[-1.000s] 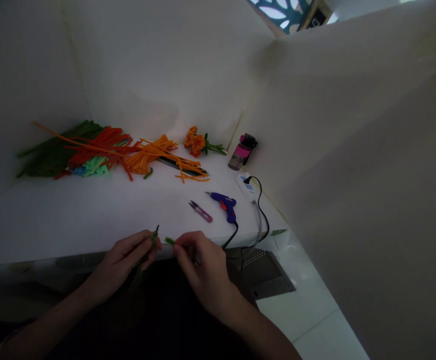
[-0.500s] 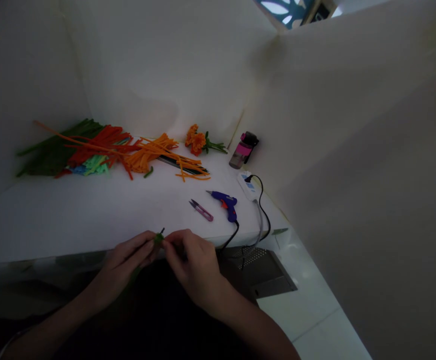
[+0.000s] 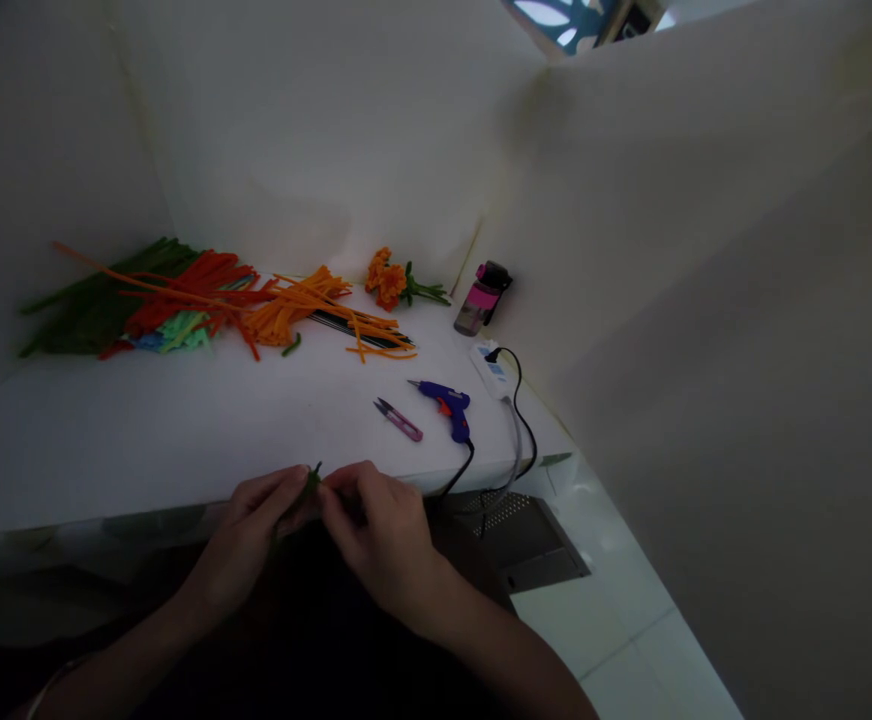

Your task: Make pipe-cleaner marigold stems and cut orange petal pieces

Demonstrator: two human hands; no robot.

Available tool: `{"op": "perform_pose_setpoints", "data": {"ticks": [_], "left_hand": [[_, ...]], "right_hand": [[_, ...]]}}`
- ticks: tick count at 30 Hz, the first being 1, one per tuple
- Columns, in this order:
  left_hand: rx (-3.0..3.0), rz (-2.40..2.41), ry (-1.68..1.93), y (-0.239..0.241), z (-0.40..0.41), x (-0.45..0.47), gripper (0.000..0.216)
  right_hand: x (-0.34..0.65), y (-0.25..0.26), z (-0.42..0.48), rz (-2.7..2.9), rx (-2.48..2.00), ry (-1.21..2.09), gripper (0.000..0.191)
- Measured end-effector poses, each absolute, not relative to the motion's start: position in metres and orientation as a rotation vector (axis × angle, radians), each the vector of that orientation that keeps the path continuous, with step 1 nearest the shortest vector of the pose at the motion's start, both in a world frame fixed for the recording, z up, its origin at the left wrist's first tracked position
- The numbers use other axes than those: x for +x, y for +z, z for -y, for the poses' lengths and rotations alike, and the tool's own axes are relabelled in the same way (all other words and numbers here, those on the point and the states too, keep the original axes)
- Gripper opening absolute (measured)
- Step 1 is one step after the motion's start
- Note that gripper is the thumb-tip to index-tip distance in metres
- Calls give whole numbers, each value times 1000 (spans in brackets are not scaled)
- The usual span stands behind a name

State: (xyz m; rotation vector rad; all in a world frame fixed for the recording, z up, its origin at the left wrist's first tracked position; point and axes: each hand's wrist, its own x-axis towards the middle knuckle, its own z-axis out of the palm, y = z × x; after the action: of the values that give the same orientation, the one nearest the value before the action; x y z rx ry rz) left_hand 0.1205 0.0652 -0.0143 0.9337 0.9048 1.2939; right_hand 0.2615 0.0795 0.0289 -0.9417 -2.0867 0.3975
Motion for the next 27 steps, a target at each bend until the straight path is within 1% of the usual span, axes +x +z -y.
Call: {"op": "perform_pose_setpoints", "data": {"ticks": [2,5,8,11,15,18,21,24,27], "left_hand": [[879,-888,1315,-18,-66,121,29],[838,-875,1332,-20,-66,121,28],[852,-859,1329,-17,-64,121,28],[899,-874,1299,-14,-63,121,30],[971,-858,1265,-11,-62,120,34],[1007,-826,1232,-9,-62,118,35],[1060,-831,1164,-9,-61,116,37],[1097,-819,1092,-8,-61,115,37],[1159,-818,1054,-6,-62,116,37]], "right_hand": [[262,29,-80,2061,-945,475,3],[263,30,-82,2006,-958,686,3],[265,31,-86,1971,-983,880,7],[268,31,-88,1965,-987,993,10],[271,33,-90,1943,-966,1130,9],[275,33,-95,1914,-918,1283,7],[279,33,-106,1902,-880,1456,10],[284,36,-122,1954,-845,1669,13],[288,44,-139,2121,-818,1864,13]]}}
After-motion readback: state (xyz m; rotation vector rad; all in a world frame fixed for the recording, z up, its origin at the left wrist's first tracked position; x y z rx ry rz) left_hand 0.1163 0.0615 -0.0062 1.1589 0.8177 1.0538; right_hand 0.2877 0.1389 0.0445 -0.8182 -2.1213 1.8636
